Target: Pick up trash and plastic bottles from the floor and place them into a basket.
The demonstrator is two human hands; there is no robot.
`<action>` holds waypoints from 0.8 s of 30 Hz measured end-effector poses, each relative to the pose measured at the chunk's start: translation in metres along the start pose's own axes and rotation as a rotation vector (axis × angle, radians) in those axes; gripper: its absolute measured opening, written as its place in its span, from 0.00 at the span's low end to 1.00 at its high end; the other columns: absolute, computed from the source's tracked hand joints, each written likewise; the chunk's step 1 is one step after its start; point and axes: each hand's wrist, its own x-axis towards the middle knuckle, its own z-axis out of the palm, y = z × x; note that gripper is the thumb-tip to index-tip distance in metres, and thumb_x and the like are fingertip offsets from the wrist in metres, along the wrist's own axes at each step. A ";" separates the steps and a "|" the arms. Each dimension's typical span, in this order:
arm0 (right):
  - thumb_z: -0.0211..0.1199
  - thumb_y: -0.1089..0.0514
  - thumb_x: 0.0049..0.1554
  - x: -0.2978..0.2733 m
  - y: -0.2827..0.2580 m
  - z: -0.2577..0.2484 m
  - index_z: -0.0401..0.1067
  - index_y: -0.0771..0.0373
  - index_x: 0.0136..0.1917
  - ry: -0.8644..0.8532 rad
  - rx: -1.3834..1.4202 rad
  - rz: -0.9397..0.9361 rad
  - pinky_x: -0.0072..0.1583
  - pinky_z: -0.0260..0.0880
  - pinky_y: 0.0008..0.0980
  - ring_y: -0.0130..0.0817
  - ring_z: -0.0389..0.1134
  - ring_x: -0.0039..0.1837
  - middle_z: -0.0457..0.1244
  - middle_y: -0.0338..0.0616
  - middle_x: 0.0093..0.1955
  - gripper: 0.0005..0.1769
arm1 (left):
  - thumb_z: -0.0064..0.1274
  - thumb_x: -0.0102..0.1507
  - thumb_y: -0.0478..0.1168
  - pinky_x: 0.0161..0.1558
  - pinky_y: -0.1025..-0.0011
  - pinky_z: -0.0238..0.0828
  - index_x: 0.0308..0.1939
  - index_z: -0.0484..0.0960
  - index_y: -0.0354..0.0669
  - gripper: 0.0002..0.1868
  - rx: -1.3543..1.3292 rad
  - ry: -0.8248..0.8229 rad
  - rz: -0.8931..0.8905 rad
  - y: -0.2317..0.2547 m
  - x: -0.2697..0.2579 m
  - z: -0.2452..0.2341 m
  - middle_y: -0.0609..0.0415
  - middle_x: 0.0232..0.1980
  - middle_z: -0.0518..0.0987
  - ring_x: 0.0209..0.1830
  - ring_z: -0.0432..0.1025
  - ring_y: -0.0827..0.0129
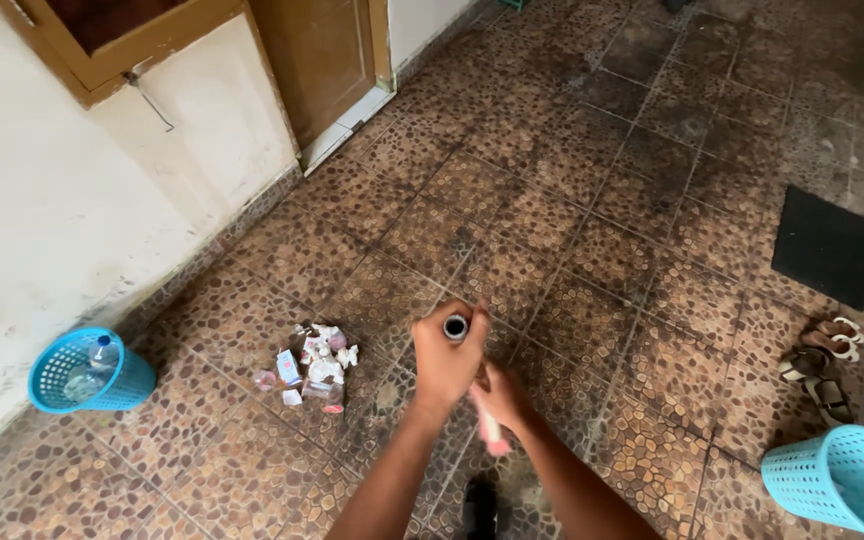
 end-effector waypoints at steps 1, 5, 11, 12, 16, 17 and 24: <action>0.58 0.55 0.61 0.010 0.022 0.000 0.66 0.57 0.67 -0.001 -0.001 0.001 0.48 0.79 0.40 0.45 0.74 0.45 0.70 0.50 0.46 0.21 | 0.55 0.66 0.38 0.14 0.75 0.61 0.21 0.82 0.42 0.16 -0.001 0.001 -0.001 0.001 -0.004 0.004 0.57 0.16 0.76 0.10 0.66 0.78; 0.63 0.57 0.61 0.050 0.100 0.000 0.73 0.67 0.50 0.307 -0.228 -0.385 0.47 0.73 0.46 0.51 0.72 0.45 0.70 0.57 0.43 0.10 | 0.60 0.67 0.37 0.21 0.76 0.56 0.20 0.76 0.36 0.21 -0.134 0.088 0.033 0.008 -0.008 0.025 0.58 0.17 0.70 0.18 0.60 0.81; 0.59 0.63 0.55 0.074 0.143 0.001 0.73 0.66 0.58 0.418 -0.152 -0.508 0.49 0.73 0.45 0.51 0.71 0.48 0.69 0.57 0.46 0.16 | 0.56 0.64 0.36 0.20 0.73 0.58 0.18 0.78 0.35 0.18 -0.131 0.080 -0.158 0.006 -0.004 0.059 0.59 0.15 0.73 0.13 0.63 0.79; 0.60 0.63 0.56 0.077 0.136 0.008 0.73 0.66 0.57 0.409 -0.137 -0.505 0.48 0.72 0.44 0.50 0.70 0.48 0.68 0.56 0.46 0.15 | 0.57 0.63 0.34 0.22 0.74 0.58 0.20 0.81 0.36 0.15 -0.069 0.127 -0.053 -0.002 -0.003 0.065 0.59 0.16 0.73 0.16 0.62 0.80; 0.61 0.61 0.57 0.087 0.108 0.027 0.71 0.66 0.55 0.358 -0.076 -0.497 0.48 0.70 0.42 0.46 0.68 0.47 0.66 0.53 0.45 0.12 | 0.56 0.62 0.34 0.22 0.72 0.59 0.18 0.80 0.35 0.16 -0.016 0.179 -0.123 0.012 0.017 0.056 0.57 0.17 0.75 0.16 0.62 0.79; 0.61 0.60 0.58 0.091 0.099 0.034 0.70 0.66 0.55 0.344 -0.060 -0.497 0.47 0.70 0.41 0.45 0.67 0.47 0.65 0.53 0.45 0.12 | 0.57 0.61 0.33 0.23 0.73 0.62 0.20 0.80 0.34 0.13 0.026 0.223 -0.060 0.017 0.022 0.051 0.56 0.17 0.75 0.18 0.64 0.80; 0.63 0.57 0.61 0.104 0.052 0.091 0.67 0.66 0.51 0.244 0.036 -0.478 0.46 0.66 0.36 0.37 0.63 0.45 0.61 0.48 0.43 0.11 | 0.55 0.61 0.33 0.23 0.76 0.68 0.18 0.79 0.36 0.15 0.090 0.260 -0.061 0.024 0.036 0.032 0.54 0.20 0.80 0.16 0.69 0.80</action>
